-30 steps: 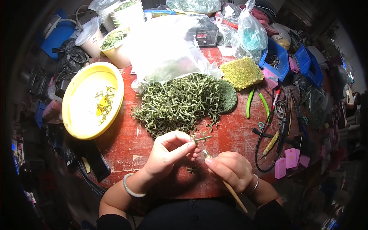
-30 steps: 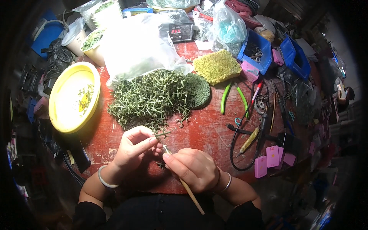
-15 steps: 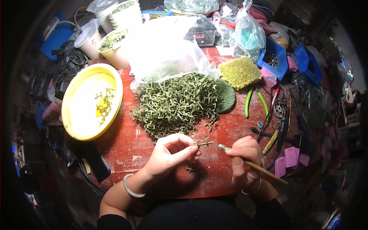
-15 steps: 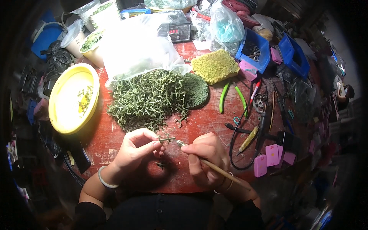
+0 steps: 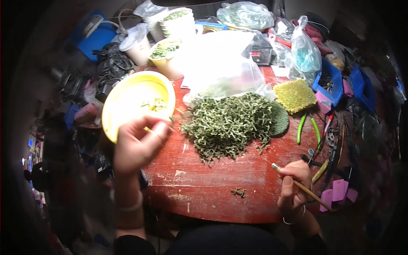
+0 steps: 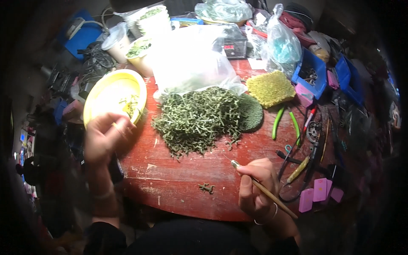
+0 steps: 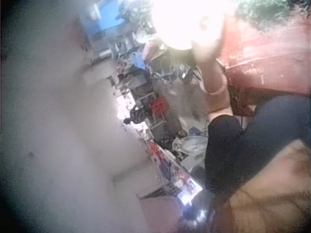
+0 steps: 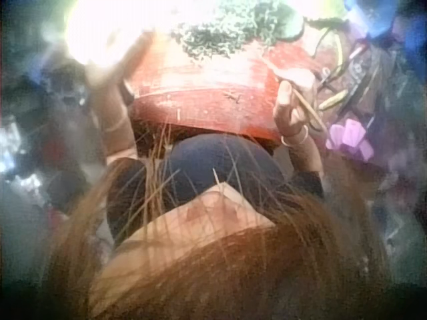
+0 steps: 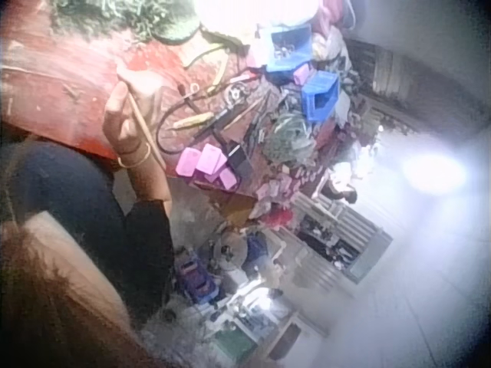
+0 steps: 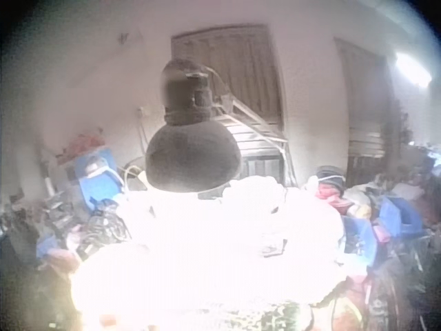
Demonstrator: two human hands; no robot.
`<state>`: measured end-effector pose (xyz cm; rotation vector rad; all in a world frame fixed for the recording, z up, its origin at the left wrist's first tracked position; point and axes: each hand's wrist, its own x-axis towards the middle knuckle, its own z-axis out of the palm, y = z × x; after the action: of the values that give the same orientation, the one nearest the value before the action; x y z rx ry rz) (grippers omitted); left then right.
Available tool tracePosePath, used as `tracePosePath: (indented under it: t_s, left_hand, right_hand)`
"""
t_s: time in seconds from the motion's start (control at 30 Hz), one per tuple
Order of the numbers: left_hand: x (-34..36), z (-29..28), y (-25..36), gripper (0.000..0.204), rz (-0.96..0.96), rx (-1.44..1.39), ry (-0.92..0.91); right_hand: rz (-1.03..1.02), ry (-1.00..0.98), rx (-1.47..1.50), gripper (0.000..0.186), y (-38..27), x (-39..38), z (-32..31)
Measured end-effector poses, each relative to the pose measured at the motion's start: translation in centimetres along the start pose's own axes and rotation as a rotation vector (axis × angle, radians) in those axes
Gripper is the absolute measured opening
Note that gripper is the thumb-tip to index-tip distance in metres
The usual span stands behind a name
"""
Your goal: The person joins small green plastic decorative pieces using a soldering iron and applies a substance with a wooden-handled brush.
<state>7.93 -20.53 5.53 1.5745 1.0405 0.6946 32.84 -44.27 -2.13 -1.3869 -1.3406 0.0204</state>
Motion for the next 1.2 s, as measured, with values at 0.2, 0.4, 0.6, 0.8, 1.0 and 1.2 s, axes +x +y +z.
tracePosePath:
  t_s: [0.2,0.4,0.6,0.8,1.0,1.2]
  left_hand:
    - [8.5,-12.1,-1.6,0.024,-0.135,0.492,-0.021]
    - [12.2,-15.0,-5.2,0.015,-0.436,0.480,-0.060]
    - [12.2,-14.2,-5.6,0.013,-0.484,0.457,-0.010]
    - [11.5,-12.4,-3.2,0.011,-0.157,0.915,0.156]
    - [5.3,-2.8,3.1,0.011,0.059,0.552,-0.385]
    - [-1.8,8.1,-2.5,0.017,0.427,0.548,-0.965]
  right_hand:
    - [-0.041,-0.058,-0.043,0.018,-0.8,-0.2,0.3]
    - [-0.064,-0.045,-0.045,0.018,-0.4,-0.6,0.9]
    - [-0.080,-0.055,-0.058,0.018,-0.4,-0.7,0.7]
    - [-0.104,-0.071,-0.105,0.020,-0.4,-0.1,0.5]
    - [0.230,-0.185,-0.057,0.017,0.0,0.2,2.0]
    - [0.228,-0.176,-0.036,0.015,0.0,0.6,2.3]
